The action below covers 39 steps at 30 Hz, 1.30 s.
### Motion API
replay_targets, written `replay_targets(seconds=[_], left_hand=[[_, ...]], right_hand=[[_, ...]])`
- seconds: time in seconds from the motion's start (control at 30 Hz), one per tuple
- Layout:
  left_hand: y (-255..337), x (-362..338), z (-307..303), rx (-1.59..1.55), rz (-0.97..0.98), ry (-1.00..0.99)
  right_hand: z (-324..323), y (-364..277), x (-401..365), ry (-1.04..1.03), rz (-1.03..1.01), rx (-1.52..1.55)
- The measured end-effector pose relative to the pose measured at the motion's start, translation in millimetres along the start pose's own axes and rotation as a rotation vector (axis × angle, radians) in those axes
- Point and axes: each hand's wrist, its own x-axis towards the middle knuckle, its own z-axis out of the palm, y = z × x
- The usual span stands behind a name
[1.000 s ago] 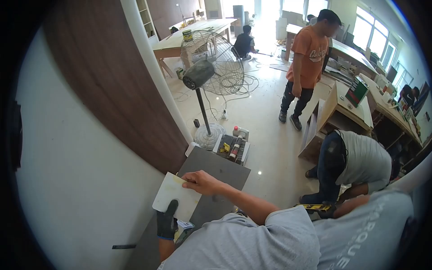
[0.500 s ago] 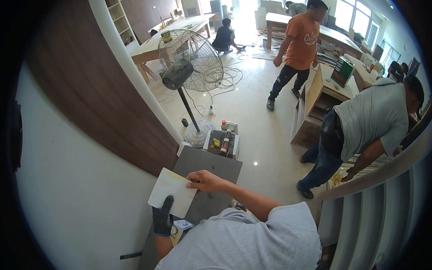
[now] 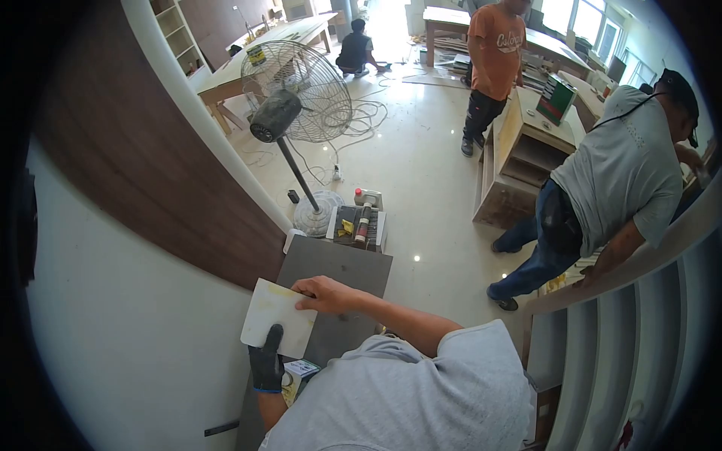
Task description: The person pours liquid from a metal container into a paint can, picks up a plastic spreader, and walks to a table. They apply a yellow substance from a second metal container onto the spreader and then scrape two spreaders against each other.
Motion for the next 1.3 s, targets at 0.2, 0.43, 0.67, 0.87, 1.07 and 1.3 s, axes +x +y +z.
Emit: replay_targets(seconds=[0.2, 0.43, 0.67, 0.87, 1.07, 1.3], left_hand=[[1, -4, 6, -0.029, -0.075, 0.059], [3, -9, 9, 0.019, -0.125, 0.061], [2, -1, 5, 0.134, -0.134, -0.042], [-7, 13, 29, 0.176, -0.245, -0.107], [-23, 35, 72, 0.215, -0.326, -0.14], [-29, 81, 136, 0.283, -0.311, -0.245]], right_hand=[[-1, -5, 2, 0.105, 0.054, -0.07], [-6, -7, -8, 0.025, 0.094, -0.009], [-4, -9, -32, 0.067, 0.089, 0.01], [-12, 3, -63, 0.19, 0.195, 0.122], [-46, 25, -94, 0.287, 0.286, 0.196], [-130, 41, -105, 0.309, 0.24, 0.172]])
